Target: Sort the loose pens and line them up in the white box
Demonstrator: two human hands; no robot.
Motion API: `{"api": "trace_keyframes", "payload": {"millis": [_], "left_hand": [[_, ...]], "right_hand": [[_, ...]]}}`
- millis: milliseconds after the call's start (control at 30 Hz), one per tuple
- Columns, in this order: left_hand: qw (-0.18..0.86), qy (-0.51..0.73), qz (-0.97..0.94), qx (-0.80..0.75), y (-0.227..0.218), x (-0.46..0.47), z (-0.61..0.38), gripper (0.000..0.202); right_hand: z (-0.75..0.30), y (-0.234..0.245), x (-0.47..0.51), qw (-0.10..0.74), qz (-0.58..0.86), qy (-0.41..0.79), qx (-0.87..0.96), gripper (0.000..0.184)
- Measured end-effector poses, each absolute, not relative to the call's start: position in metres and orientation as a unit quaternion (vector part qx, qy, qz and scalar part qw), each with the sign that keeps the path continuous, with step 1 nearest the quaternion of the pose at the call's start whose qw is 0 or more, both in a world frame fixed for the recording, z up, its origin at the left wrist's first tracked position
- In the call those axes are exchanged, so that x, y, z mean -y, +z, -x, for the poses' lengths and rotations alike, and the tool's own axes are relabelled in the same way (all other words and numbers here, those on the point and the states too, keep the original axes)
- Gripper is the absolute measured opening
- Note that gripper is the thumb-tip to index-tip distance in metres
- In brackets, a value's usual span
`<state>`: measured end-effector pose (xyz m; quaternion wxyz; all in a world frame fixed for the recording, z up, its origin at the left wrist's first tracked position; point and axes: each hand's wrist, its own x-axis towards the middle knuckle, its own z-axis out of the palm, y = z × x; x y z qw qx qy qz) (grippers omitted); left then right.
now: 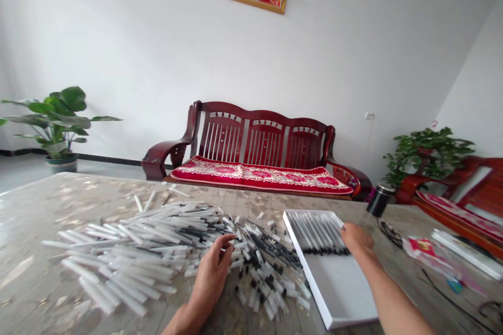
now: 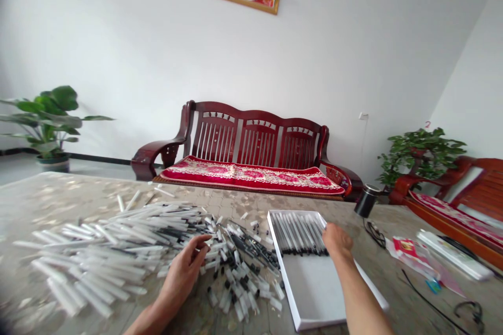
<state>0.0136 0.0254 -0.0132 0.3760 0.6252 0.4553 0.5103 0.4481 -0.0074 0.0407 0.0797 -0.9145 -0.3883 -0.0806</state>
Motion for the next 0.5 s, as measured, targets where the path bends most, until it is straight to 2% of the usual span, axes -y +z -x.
{"api": "trace_keyframes", "payload": {"millis": [300, 400, 500], "left_hand": [[0.363, 0.537, -0.602, -0.466, -0.015, -0.031, -0.009, 0.029], [0.366, 0.579, -0.563, -0.462, -0.008, -0.029, -0.009, 0.030], [0.363, 0.615, -0.527, -0.461, -0.001, -0.026, -0.006, 0.031]], "right_hand": [[-0.440, 0.042, 0.007, 0.032, 0.910, -0.080, 0.406, 0.034], [-0.418, 0.051, 0.006, 0.044, 0.891, -0.096, 0.441, 0.034], [-0.371, 0.061, 0.004, 0.098, 0.839, -0.108, 0.524, 0.032]]}}
